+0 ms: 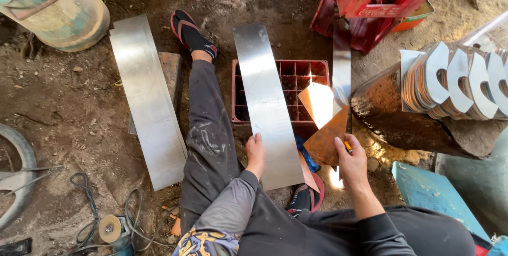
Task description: The person sits on the ground and uses a pencil and a triangular template to mark lines on a long metal sheet. The person repeatedly positions the template, draws along its edges, and adjusts the sheet to create multiple markings.
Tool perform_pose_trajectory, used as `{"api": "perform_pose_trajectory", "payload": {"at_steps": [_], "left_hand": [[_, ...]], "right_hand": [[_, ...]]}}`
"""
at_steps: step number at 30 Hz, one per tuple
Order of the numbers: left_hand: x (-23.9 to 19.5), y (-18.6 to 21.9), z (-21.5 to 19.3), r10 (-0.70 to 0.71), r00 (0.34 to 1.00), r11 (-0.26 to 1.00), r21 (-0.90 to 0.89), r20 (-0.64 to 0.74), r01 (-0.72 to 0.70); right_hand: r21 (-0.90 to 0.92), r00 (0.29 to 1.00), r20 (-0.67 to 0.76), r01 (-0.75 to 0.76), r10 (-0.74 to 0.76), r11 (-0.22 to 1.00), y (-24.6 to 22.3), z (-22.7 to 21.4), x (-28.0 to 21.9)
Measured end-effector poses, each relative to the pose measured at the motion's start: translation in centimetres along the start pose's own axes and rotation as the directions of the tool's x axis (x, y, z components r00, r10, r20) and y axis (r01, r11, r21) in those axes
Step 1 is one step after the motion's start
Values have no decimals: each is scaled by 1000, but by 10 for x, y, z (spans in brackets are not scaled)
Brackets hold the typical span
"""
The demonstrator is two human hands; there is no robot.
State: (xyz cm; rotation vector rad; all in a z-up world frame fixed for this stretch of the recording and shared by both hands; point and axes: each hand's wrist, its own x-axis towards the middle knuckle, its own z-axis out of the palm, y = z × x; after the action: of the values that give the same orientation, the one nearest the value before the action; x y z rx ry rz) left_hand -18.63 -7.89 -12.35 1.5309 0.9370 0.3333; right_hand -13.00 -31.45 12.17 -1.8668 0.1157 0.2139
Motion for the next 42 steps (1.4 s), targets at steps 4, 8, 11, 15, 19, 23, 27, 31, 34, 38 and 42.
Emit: {"api": "perform_pose_trajectory", "payload": {"at_steps": [4, 8, 11, 15, 19, 23, 27, 31, 34, 38, 42], "left_hand": [[-3, 48, -19, 183, 972, 952, 272, -149, -138], [9, 119, -46, 269, 942, 951, 213, -200, -226], [29, 169, -81, 208, 959, 978, 28, -191, -207], [76, 206, -170, 95, 983, 971, -202, -156, -126], [115, 203, -289, 179, 954, 983, 80, -241, -164], [138, 167, -378, 323, 904, 880, 441, -279, -178], [157, 106, -409, 255, 895, 855, 518, -366, -31], [161, 37, -406, 90, 889, 922, 376, -449, 96], [130, 0, -400, 189, 907, 861, 508, -377, 32], [121, -8, -400, 109, 901, 902, 424, -421, 88], [128, -20, -403, 89, 922, 902, 423, -377, 86]], "right_hand": [[-68, 999, -44, 9, -12, 998, 0, -3, 2], [-32, 995, -22, -95, 94, 995, -2, -4, 3], [66, 995, 37, -91, 89, 994, 0, -7, 6], [163, 998, 32, -54, 49, 985, 7, -12, 7], [116, 1000, 9, -8, 7, 993, 9, -13, 6], [122, 997, 43, -65, 60, 990, 5, -6, 1], [-60, 998, 28, -57, 59, 997, -9, 1, 2], [68, 995, 80, -66, 60, 995, -9, 9, 2], [-83, 992, 128, 23, -12, 996, -13, 13, -7], [-362, 990, 121, 107, -67, 926, -28, 22, -1], [-465, 995, 93, 73, -34, 882, -28, 28, 11]]}}
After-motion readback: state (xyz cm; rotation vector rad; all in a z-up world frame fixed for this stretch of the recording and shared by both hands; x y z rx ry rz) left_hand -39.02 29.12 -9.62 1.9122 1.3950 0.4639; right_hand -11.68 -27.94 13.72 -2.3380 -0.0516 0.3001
